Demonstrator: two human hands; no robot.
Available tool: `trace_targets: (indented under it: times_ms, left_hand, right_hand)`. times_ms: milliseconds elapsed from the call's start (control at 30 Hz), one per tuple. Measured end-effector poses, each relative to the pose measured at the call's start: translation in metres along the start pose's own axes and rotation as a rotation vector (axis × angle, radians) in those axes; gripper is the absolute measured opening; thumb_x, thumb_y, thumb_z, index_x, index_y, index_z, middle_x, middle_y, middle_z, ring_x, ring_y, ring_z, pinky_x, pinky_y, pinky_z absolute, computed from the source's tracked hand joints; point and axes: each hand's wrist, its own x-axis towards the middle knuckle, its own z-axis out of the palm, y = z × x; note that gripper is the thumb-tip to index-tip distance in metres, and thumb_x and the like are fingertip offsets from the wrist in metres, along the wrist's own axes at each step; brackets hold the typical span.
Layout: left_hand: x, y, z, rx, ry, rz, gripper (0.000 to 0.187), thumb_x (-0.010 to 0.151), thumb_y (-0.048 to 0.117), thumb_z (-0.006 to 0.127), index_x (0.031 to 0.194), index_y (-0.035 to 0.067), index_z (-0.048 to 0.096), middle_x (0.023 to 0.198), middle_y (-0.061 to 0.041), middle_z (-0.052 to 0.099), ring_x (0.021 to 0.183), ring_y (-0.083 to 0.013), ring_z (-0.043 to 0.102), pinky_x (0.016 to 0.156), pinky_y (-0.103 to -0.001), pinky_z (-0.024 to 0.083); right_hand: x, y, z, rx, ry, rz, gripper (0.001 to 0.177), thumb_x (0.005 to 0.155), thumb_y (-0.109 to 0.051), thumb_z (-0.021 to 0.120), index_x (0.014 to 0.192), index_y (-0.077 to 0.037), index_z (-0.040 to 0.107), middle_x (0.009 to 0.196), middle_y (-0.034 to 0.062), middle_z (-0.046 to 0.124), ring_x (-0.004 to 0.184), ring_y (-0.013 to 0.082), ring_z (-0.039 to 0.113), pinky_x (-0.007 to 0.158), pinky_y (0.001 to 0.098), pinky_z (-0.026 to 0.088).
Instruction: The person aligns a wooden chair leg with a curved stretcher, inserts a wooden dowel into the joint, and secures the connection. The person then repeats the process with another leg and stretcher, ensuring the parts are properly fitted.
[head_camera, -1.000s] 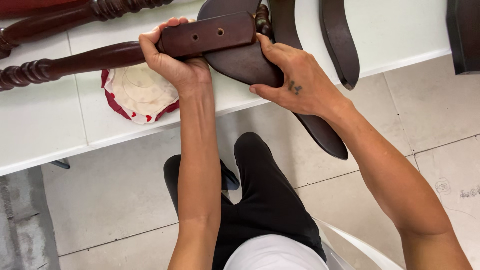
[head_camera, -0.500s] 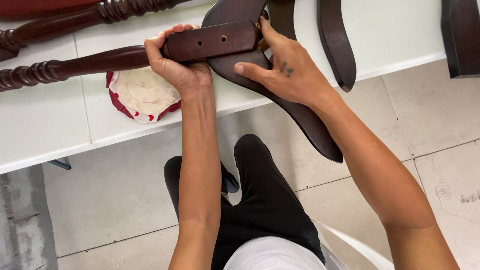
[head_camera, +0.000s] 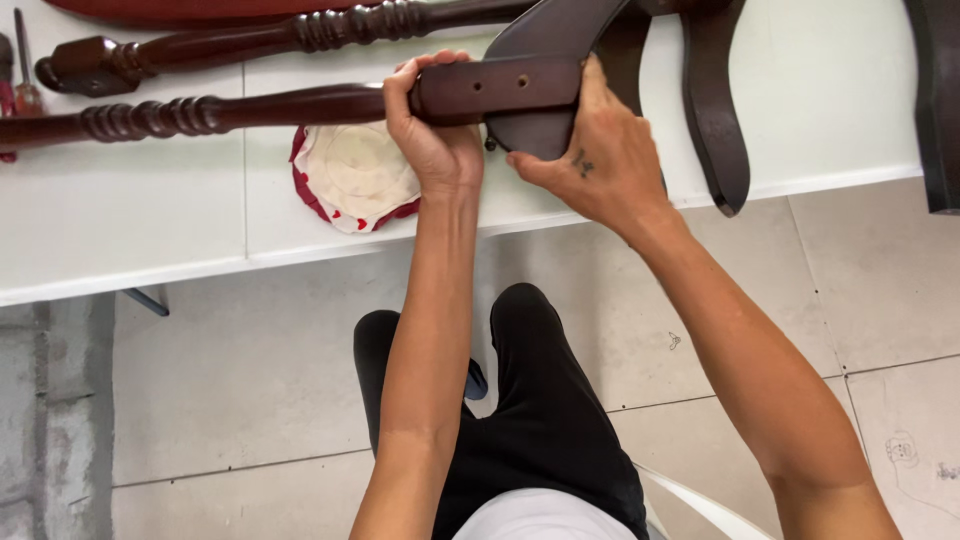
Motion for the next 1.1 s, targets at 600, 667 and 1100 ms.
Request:
trace_targets:
  times_ms: [600,667,1100]
  left_hand:
    - [-0.013,0.000,-0.018,-0.018,-0.136,-0.150,0.020,0.100,0.029,0.067,0.111,0.014,0.063,0.112,-0.005,0.067,0.116,-0.0189,0.061,0.108,-0.039,0.048]
    - [-0.015,0.000,-0.018,0.047,-0.127,-0.147,0.020,0.101,0.030,0.067,0.113,0.014,0.063,0.110,-0.004,0.066,0.113,-0.0171,0.060,0.106,-0.038,0.048]
    - [-0.037,-0.003,-0.009,0.127,-0.119,-0.126,0.043,0.105,0.038,0.059,0.134,0.008,0.049,0.137,-0.011,0.057,0.125,-0.0177,0.053,0.114,-0.036,0.043]
  right_hand:
    - [-0.001,0.008,0.006,-0.129,0.039,0.036,0.097,0.072,-0.037,0.088,0.138,0.017,0.043,0.097,0.0245,0.070,0.075,0.0326,0.072,0.062,0.0358,0.059]
    - [-0.001,0.009,0.005,-0.124,0.024,0.055,0.099,0.072,-0.038,0.088,0.139,0.018,0.042,0.096,0.0240,0.070,0.074,0.0323,0.072,0.062,0.0355,0.059]
    - [-0.001,0.014,0.006,-0.098,0.016,0.086,0.103,0.069,-0.039,0.088,0.139,0.020,0.041,0.094,0.0254,0.071,0.073,0.0334,0.073,0.062,0.0359,0.060]
